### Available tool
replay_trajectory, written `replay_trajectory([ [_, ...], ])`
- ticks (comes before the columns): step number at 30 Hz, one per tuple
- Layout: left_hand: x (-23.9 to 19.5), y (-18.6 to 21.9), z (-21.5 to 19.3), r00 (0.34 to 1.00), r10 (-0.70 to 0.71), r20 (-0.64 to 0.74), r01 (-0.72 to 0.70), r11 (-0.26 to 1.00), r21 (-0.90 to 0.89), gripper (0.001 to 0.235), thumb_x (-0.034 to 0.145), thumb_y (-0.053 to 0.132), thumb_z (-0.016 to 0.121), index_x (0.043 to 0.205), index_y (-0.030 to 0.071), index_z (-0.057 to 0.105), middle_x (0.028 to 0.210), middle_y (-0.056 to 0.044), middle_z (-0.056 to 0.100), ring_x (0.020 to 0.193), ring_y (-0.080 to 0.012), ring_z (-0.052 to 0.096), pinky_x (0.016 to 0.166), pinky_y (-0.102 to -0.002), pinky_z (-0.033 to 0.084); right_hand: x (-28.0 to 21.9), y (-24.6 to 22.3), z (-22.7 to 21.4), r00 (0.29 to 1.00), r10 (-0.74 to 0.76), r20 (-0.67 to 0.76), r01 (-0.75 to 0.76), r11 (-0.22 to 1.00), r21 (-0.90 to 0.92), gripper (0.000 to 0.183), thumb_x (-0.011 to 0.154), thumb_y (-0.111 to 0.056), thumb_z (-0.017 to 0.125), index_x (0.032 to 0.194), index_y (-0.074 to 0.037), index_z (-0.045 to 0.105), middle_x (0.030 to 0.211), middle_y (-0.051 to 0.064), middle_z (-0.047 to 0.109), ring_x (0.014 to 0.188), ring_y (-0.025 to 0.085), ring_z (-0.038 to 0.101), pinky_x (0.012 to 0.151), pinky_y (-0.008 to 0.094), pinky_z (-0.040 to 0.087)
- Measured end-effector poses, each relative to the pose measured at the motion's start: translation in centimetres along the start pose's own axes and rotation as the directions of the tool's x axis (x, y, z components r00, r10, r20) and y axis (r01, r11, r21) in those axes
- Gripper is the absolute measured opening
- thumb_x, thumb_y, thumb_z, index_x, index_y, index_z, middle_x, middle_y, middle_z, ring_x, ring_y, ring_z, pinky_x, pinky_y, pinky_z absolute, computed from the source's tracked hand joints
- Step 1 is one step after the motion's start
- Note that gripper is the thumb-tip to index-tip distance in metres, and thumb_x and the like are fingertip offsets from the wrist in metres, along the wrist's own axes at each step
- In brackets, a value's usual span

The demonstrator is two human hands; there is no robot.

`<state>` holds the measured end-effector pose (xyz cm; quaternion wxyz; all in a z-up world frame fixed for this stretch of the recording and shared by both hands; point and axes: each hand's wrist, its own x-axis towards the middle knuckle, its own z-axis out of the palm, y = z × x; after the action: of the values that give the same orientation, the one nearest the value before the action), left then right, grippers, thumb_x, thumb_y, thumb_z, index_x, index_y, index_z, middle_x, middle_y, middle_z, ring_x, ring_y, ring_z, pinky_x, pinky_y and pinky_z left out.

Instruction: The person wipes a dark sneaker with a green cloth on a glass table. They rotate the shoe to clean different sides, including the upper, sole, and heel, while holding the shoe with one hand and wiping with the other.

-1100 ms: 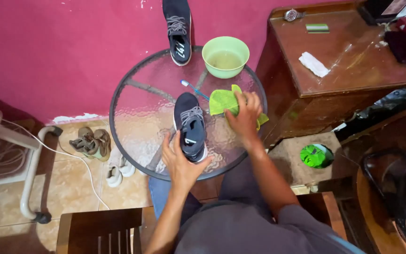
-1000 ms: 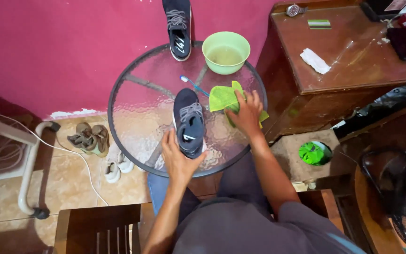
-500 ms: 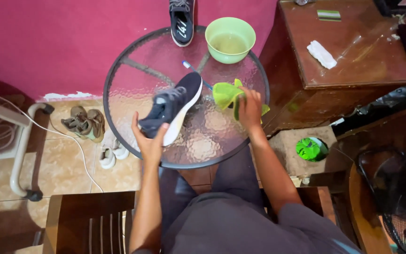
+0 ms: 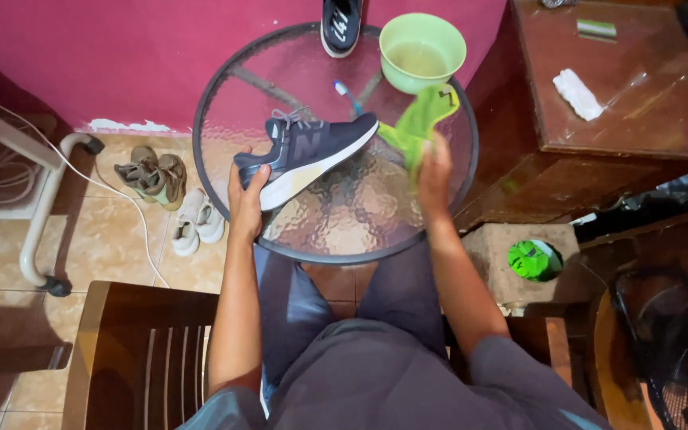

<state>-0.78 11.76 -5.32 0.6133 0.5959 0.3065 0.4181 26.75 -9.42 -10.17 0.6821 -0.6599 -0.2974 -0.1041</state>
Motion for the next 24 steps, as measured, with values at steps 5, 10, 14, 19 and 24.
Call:
replay_trajectory([
  [5,-0.7,0.5,0.0,0.997,0.053,0.059,-0.057,0.996,0.070,0.072,0.091,0.046,0.074,0.151,0.014,0.050,0.142,-0.021,0.055,0.135,-0.0304,0.048,0.116,-0.044,0.032,-3.2,-3.7,6.3,0.790,-0.356,0.499,0.564,0.739,-0.367,0.026,0.109,-0.008,0.048,0.128,-0.001,0.064,0.126,0.020,0.060,0.128,0.038,0.052,0.116,0.048,0.030],
  [10,-0.1,-0.6,-0.6,0.996,0.076,0.051,-0.081,0.991,0.107,0.070,0.093,0.047,0.073,0.150,0.013,0.050,0.140,-0.019,0.056,0.133,-0.0285,0.049,0.115,-0.045,0.033,-5.2,-9.4,7.4,0.588,-0.505,0.632,0.668,0.744,-0.027,0.025,0.105,-0.013,0.055,0.124,-0.009,0.071,0.144,0.010,0.063,0.144,0.030,0.049,0.127,0.049,0.021],
  [14,-0.9,0.5,-0.4,0.995,0.091,0.046,-0.096,0.990,0.106,0.073,0.093,0.045,0.075,0.153,0.014,0.047,0.141,-0.022,0.056,0.136,-0.0324,0.050,0.116,-0.045,0.032,-3.2,-9.7,5.1,0.702,-0.465,0.539,0.655,0.719,-0.233,0.026,0.105,-0.002,0.050,0.123,-0.005,0.069,0.137,0.013,0.066,0.136,0.031,0.056,0.123,0.050,0.028],
  [19,-0.8,0.3,-0.7,0.988,0.144,0.047,-0.148,0.984,0.098,0.069,0.094,0.040,0.075,0.152,0.012,0.049,0.138,-0.022,0.058,0.131,-0.0307,0.052,0.115,-0.045,0.034,-3.6,-8.4,5.4,0.863,-0.327,0.384,0.459,0.824,-0.331,0.040,0.098,0.006,0.051,0.132,-0.005,0.068,0.144,0.014,0.062,0.139,0.034,0.052,0.121,0.050,0.032],
  [24,-0.6,-0.1,-0.9,0.988,0.146,0.056,-0.151,0.983,0.104,0.066,0.097,0.038,0.071,0.154,0.015,0.046,0.132,-0.020,0.061,0.128,-0.0293,0.055,0.114,-0.045,0.037,-10.1,-10.2,10.7,0.825,-0.394,0.406,0.445,0.895,-0.035,0.027,0.102,-0.002,0.058,0.122,-0.009,0.075,0.136,0.013,0.068,0.135,0.035,0.057,0.120,0.047,0.036],
])
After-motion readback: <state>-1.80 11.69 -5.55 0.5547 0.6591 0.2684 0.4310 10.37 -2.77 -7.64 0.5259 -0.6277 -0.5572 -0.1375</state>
